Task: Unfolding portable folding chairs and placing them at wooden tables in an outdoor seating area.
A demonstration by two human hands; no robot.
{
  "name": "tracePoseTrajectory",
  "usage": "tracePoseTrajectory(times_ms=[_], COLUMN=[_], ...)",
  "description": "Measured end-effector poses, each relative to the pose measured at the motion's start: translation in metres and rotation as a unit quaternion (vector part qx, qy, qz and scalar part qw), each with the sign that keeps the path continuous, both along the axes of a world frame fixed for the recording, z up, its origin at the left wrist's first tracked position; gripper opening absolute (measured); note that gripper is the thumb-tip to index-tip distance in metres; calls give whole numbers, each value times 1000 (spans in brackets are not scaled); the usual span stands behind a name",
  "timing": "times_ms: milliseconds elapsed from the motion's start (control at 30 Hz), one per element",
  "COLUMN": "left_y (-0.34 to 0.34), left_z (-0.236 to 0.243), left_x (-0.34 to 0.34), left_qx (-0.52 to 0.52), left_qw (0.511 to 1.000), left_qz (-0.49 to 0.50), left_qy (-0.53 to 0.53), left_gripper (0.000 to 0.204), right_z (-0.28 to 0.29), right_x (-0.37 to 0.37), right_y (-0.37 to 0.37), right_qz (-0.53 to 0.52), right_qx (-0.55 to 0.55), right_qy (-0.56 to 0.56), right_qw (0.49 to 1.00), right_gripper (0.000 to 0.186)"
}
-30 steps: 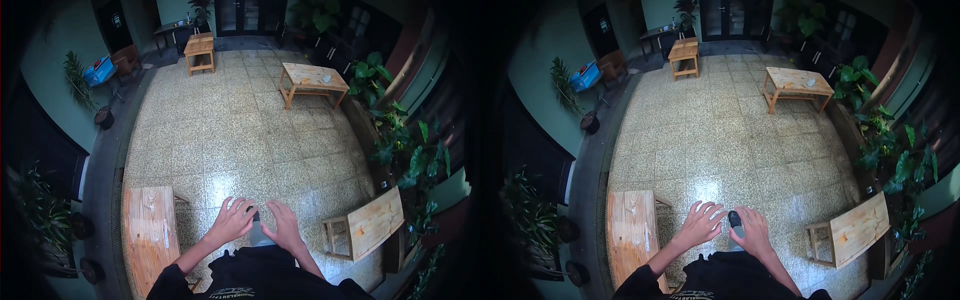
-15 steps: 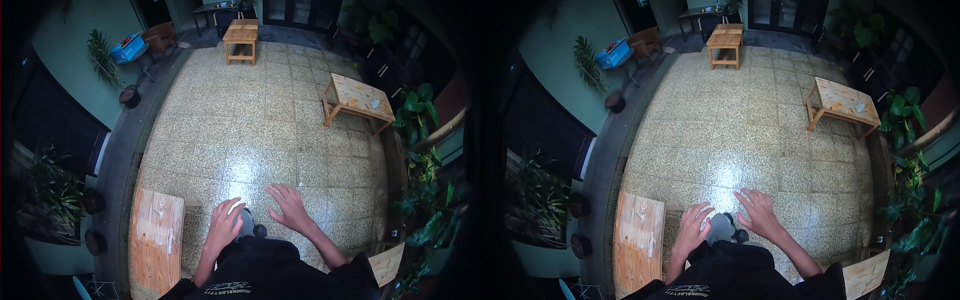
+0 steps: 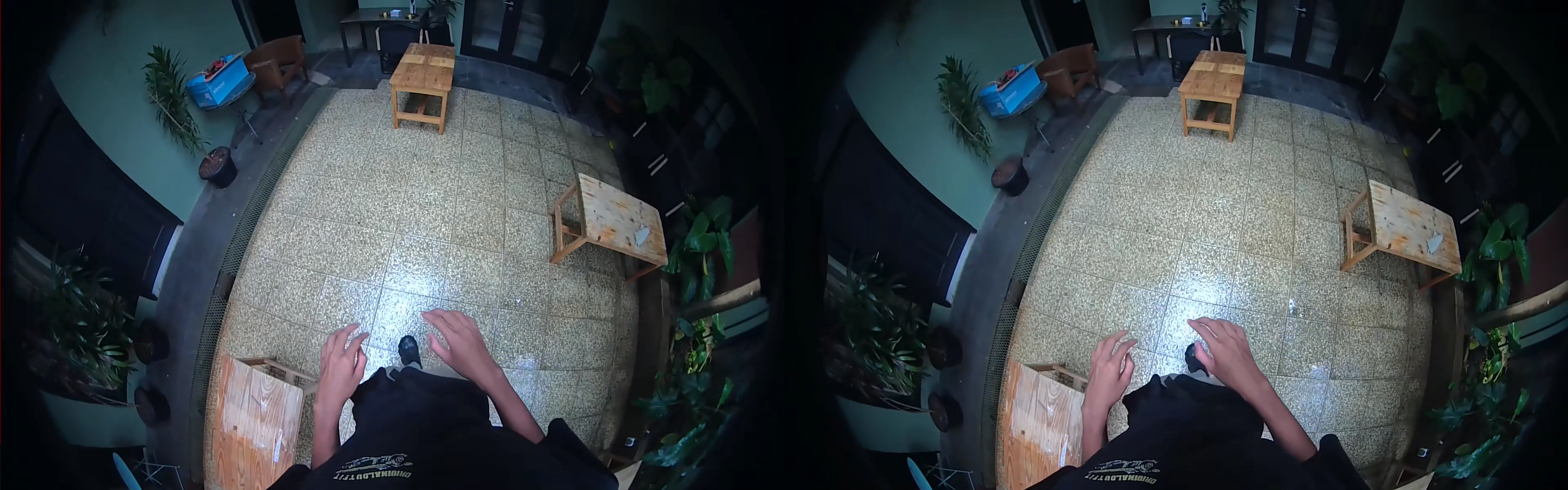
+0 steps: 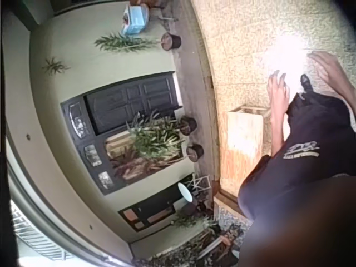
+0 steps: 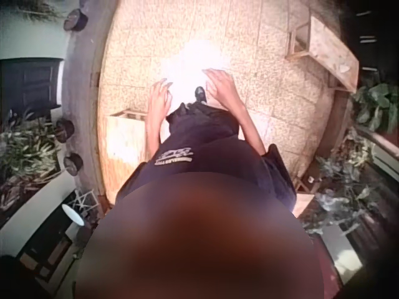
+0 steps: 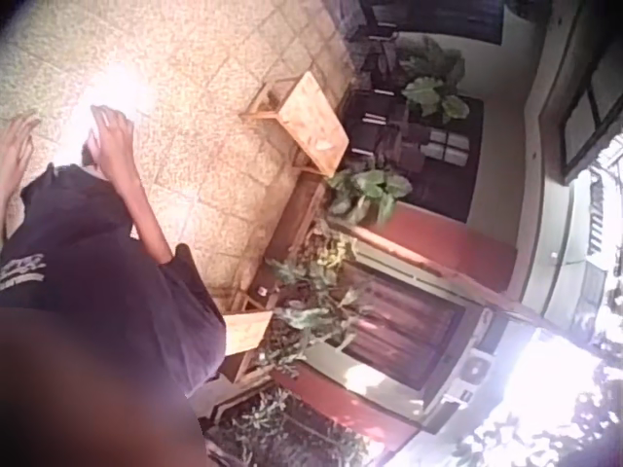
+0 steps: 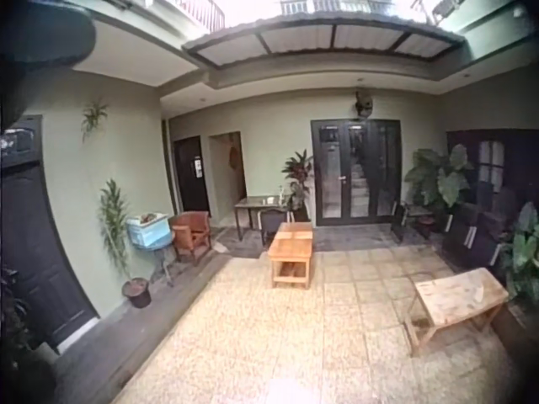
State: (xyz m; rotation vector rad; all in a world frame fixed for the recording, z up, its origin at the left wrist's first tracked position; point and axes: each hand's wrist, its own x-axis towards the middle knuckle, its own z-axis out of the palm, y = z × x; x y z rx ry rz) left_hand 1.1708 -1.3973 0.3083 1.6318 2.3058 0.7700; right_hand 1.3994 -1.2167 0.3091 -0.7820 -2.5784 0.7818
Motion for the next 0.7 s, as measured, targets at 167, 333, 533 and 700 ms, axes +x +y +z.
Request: tracePoseTrajectory(times_ms=[167,333,533,700], left_y=[133,273,418,519], left_z=[23,43,22,34], left_x=[-61,-98,-143,-196], left_qx=[9,38,28,7], left_qw=[994,986,980,985], left_qz=[-90,-155,-195,-172], left_qy=[56,46,25,-14], left_gripper=[37,38,38,37], right_z=[-1,-18,-40,-25], right_x=[-40,-82,-143,-206], right_y=[90,198,341,463], right_qz=[-23,-88,-132,-114], right_qx=[24,0,5,1], right_qy=[-9,48,51,55], right_qw=[999,995,990,992], right_gripper=[50,57,64,66])
